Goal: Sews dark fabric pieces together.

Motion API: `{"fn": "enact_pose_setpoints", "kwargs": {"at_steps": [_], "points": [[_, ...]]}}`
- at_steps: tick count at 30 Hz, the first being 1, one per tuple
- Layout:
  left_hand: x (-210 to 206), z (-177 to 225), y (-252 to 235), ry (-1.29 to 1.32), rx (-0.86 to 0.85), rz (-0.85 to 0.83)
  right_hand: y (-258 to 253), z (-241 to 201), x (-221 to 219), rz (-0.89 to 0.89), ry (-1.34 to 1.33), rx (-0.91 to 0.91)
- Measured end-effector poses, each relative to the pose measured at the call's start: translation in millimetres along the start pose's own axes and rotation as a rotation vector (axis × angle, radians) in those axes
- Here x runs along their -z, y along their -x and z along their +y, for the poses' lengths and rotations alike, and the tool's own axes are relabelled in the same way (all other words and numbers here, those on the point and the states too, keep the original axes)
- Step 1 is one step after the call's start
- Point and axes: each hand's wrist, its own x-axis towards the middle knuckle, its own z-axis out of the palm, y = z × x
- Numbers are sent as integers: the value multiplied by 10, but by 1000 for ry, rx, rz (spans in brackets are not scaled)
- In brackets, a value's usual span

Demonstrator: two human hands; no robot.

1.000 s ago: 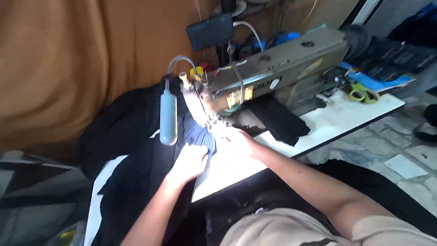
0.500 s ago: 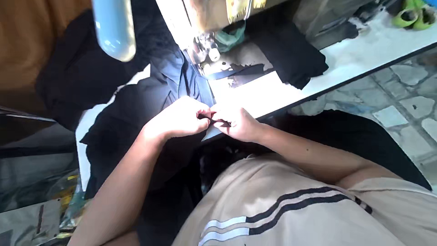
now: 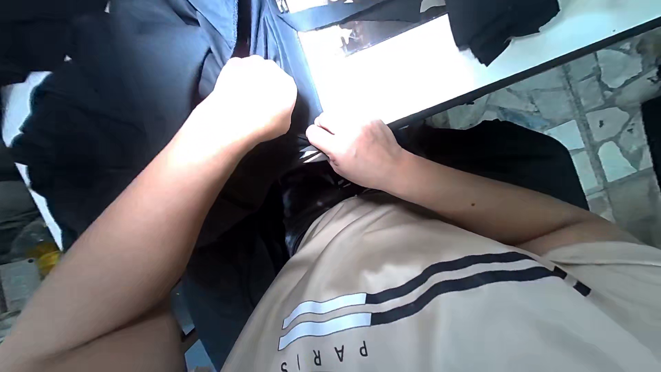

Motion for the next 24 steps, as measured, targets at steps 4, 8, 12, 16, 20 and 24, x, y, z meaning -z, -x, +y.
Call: {"fn": "enact_pose_setpoints", "kwargs": {"at_steps": [4, 8, 12, 16, 20, 24], "points": [[48, -57, -14, 16, -15, -56, -71, -76, 39, -64, 23, -31], [120, 13, -1, 21, 73, -104, 79, 17, -66, 107, -16, 94], [80, 91, -17, -87, 41, -53, 163, 76, -94, 159, 0, 99], [154, 93, -61, -54, 127, -66, 168, 53, -78, 138, 8, 64], [221, 5, -146, 67, 13, 142, 117, 17, -19, 58, -24, 33], [366, 131, -511, 304, -82, 380, 84, 8, 27, -15, -65, 4]]}}
